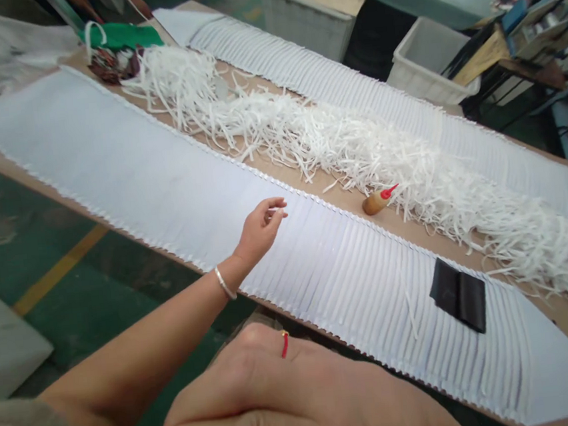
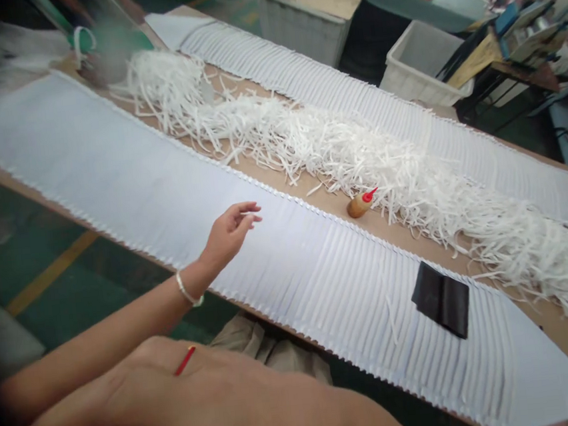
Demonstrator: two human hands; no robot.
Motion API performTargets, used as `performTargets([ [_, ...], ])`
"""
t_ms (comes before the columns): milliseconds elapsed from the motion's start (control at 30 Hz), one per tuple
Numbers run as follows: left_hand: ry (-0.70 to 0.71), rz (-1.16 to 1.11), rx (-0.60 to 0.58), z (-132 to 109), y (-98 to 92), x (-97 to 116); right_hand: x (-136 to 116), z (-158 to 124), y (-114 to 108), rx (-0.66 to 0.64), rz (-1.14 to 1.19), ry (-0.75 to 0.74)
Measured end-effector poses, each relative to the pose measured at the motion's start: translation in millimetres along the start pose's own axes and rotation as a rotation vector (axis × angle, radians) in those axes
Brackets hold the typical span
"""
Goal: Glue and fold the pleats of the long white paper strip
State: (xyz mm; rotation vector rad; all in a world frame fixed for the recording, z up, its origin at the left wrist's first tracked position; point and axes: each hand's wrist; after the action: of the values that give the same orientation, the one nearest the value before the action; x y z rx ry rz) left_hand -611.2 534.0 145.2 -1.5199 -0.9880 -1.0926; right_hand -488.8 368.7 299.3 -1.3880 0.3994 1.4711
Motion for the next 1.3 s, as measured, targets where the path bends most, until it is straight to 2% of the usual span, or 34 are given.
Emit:
performTargets([
  [100, -0.012, -0.127, -0.080, -53, -34.0, 37, -1, 10, 18, 0.147, -0.017, -0.002],
  [167, -0.013, -0.204, -0.090, -88, -62.4, 58, -10, 19, 26, 0.258, -0.027, -0.035],
  [233, -0.013, -0.217, -0.123, -119, -89.6, 73, -19, 27, 35, 0.400, -0.052, -0.084],
  [300, -0.029, -0.206, -0.169, -143, -107.3, 81, -26, 36, 44, 0.553, -0.108, -0.118],
  [400, -0.095, -0.257, -0.243, -163, -109.3, 91, -26, 50, 59, 0.737, -0.246, -0.065],
  [467, -0.136, -0.379, -0.249, -163, -102.0, 101, -21, 58, 67, 0.831, -0.344, -0.007],
  [533, -0.162, -0.541, -0.313, -155, -98.0, 114, -17, 63, 74, 0.890, -0.417, 0.036],
  [600, -0.164, -0.741, -0.366, -144, -101.5, 127, -15, 61, 77, 0.859, -0.458, 0.041],
  [667, -0.192, -0.945, -0.412, -134, -110.5, 134, -12, 53, 77, 0.752, -0.477, 0.022],
  [733, -0.256, -1.113, -0.462, -128, -119.9, 134, -8, 40, 75, 0.648, -0.499, -0.010],
  [800, -0.317, -1.223, -0.497, -125, -126.1, 129, -5, 23, 73, 0.619, -0.549, -0.071],
  [900, -0.374, -1.287, -0.510, -125, -128.2, 123, -5, 2, 75, 0.599, -0.672, -0.231],
  [1000, -0.416, -1.305, -0.528, -128, -127.1, 122, -13, -6, 85, 0.493, -0.765, -0.334],
  [1100, -0.441, -1.311, -0.557, -132, -127.1, 124, -22, -5, 97, 0.449, -0.811, -0.345],
  [1300, -0.460, -1.327, -0.627, -144, -128.2, 123, -30, -9, 108, 0.507, -0.838, -0.302],
])
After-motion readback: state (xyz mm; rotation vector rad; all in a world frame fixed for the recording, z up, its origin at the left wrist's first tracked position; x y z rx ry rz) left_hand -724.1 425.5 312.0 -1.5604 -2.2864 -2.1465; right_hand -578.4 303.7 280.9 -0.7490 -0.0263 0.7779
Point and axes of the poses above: each hand's wrist, its own z-axis towards the middle knuckle, its own y-axis out of the palm, x = y × z, and after that the axes turned 9 degrees about -y, right-handed
